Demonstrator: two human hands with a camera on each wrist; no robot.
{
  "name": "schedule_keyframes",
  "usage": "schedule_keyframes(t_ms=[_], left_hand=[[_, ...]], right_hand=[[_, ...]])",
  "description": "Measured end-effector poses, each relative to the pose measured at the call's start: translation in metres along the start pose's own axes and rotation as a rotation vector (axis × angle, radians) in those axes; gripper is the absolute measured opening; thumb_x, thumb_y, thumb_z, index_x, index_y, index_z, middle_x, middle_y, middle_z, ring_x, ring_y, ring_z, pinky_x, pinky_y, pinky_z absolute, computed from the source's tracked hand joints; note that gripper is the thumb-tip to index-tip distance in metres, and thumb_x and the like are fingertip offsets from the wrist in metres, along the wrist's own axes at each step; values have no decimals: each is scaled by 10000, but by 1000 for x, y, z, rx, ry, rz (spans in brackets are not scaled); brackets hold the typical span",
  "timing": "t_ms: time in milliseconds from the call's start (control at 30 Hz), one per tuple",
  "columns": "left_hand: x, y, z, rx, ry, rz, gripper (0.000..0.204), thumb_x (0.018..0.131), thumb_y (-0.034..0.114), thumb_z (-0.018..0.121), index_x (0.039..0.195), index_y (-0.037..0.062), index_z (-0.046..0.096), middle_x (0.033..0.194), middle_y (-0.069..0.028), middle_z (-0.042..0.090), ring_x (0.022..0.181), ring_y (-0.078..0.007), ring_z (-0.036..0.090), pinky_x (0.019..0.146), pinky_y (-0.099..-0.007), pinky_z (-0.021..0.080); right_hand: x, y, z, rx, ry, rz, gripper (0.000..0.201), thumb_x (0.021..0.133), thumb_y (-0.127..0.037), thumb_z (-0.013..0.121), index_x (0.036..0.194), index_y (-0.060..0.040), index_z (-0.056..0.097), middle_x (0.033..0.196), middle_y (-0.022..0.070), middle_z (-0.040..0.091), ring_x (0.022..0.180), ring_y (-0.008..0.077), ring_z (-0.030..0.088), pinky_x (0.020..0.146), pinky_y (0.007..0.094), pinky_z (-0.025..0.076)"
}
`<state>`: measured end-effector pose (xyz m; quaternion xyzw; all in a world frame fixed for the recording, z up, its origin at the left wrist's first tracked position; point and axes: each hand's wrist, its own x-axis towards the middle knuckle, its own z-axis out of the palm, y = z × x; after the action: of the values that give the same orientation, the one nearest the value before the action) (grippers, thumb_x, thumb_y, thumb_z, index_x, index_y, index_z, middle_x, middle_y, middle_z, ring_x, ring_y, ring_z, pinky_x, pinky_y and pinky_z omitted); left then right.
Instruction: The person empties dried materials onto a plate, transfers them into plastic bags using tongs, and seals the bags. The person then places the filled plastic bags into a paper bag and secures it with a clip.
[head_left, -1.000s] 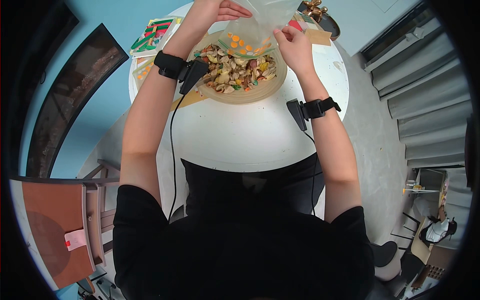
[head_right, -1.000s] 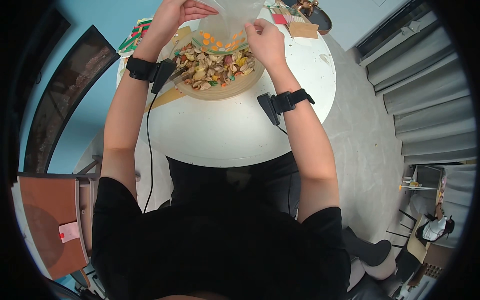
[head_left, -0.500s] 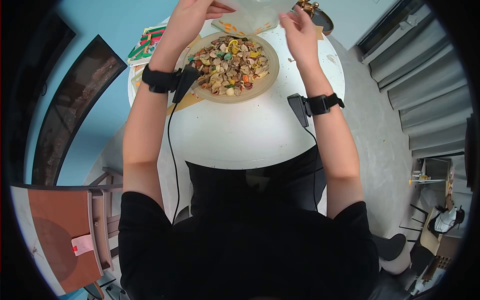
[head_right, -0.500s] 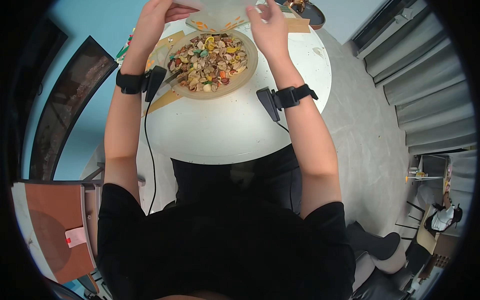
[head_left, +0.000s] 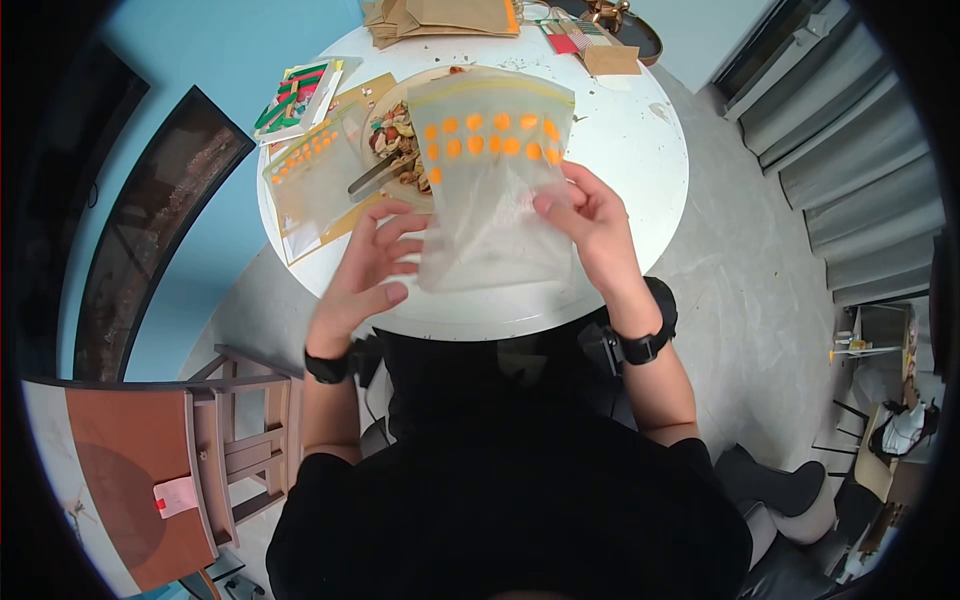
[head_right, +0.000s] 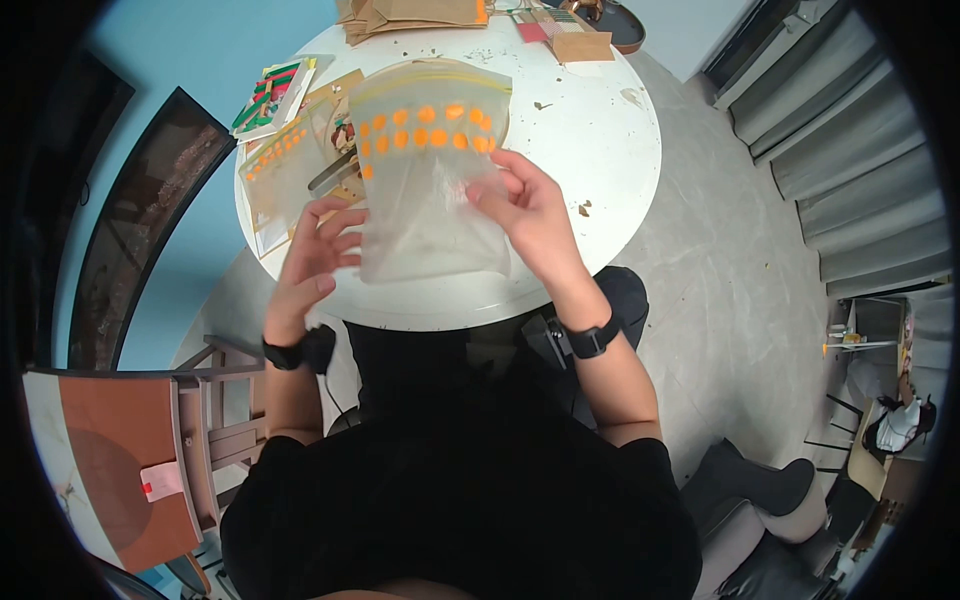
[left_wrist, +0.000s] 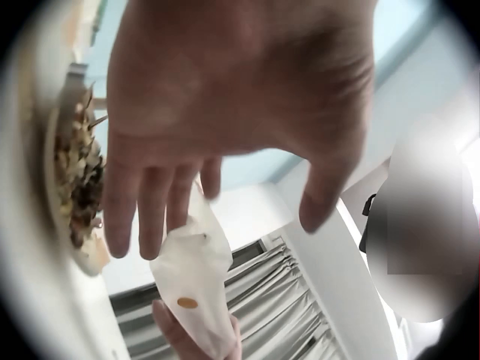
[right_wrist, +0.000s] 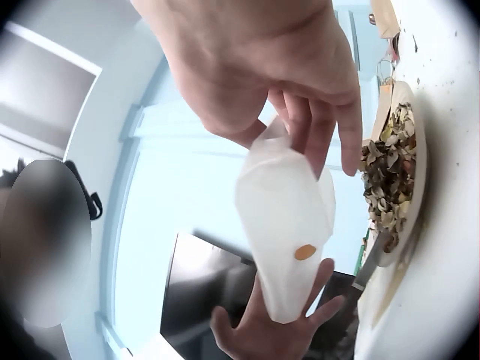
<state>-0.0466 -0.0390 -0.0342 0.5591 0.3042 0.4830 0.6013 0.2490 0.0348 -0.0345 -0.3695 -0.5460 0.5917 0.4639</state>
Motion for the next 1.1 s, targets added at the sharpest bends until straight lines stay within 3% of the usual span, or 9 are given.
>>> schedule_keyframes(t_ms=[33, 167, 300, 333, 533, 767, 833, 1000, 1100], left_hand=[[-4, -12, 10, -182, 94, 8, 642, 838, 32, 725, 1429, 52, 475, 1366, -123, 567, 1160, -174, 608, 957, -308, 500], [-12, -40, 35, 106, 362, -175, 394, 899, 56, 762, 1254, 33, 592, 1157, -56, 657, 971, -92, 632, 843, -256, 517], [-15, -46, 39, 195, 273, -172, 204, 927, 85, 762, 1096, 21, 668, 987, -12, 693, 899, -73, 635, 823, -250, 511], [-18, -46, 40, 232, 244, -164, 169, 931, 90, 759, 1063, 20, 682, 956, -6, 695, 887, -73, 637, 816, -247, 509], [-17, -26, 29, 164, 83, -391, 159, 954, 117, 737, 1075, 26, 692, 947, -6, 704, 843, -89, 654, 783, -266, 521], [-7, -52, 37, -249, 602, 45, 172, 1035, 145, 643, 1120, 6, 699, 1053, -19, 708, 899, -77, 634, 795, -245, 505], [-6, -60, 34, -297, 730, 178, 172, 1048, 143, 625, 1129, 11, 702, 1068, -19, 701, 937, -74, 626, 815, -240, 499], [-12, -60, 35, -203, 705, 259, 160, 1050, 141, 621, 1113, 15, 695, 1059, -26, 700, 958, -85, 626, 845, -247, 502], [-16, -64, 28, -189, 788, 272, 195, 1065, 176, 590, 1143, 13, 665, 1112, -51, 704, 990, -122, 657, 878, -288, 535]], right_hand=[[-9, 5, 4, 13, 4, -18, 549, 950, -22, 691, 1442, 61, 462, 1130, 84, 715, 1002, 138, 692, 895, 265, 535], [-36, 18, 17, 22, -17, -109, 558, 955, -30, 689, 1461, 21, 460, 1070, 32, 703, 1022, 101, 650, 915, 272, 511], [-37, 10, -3, 218, -13, 153, 443, 1013, -152, 657, 1410, -10, 522, 1033, -8, 692, 1023, 53, 602, 870, 247, 486], [-36, 2, 2, 34, 84, 196, 288, 1041, -205, 620, 1260, -18, 633, 937, -31, 679, 920, 31, 595, 809, 218, 462], [-34, 6, 2, 14, 212, -74, 238, 1048, -232, 640, 1035, -4, 703, 787, -20, 668, 763, 26, 581, 715, 208, 464], [-43, 1, 13, 58, 119, -47, 158, 1013, -150, 674, 1022, 6, 702, 773, -16, 669, 666, 46, 591, 656, 238, 489], [-54, 11, 2, -43, -79, 141, 142, 1000, -137, 686, 1005, 5, 698, 770, -21, 666, 677, 48, 592, 667, 237, 485], [-78, 30, -21, -62, -62, 164, 155, 979, -146, 713, 951, 5, 697, 777, -17, 669, 698, 57, 585, 705, 232, 485], [-91, 32, -20, -269, -250, 158, 151, 988, -139, 697, 935, 2, 699, 779, -3, 669, 699, 60, 592, 701, 236, 492]])
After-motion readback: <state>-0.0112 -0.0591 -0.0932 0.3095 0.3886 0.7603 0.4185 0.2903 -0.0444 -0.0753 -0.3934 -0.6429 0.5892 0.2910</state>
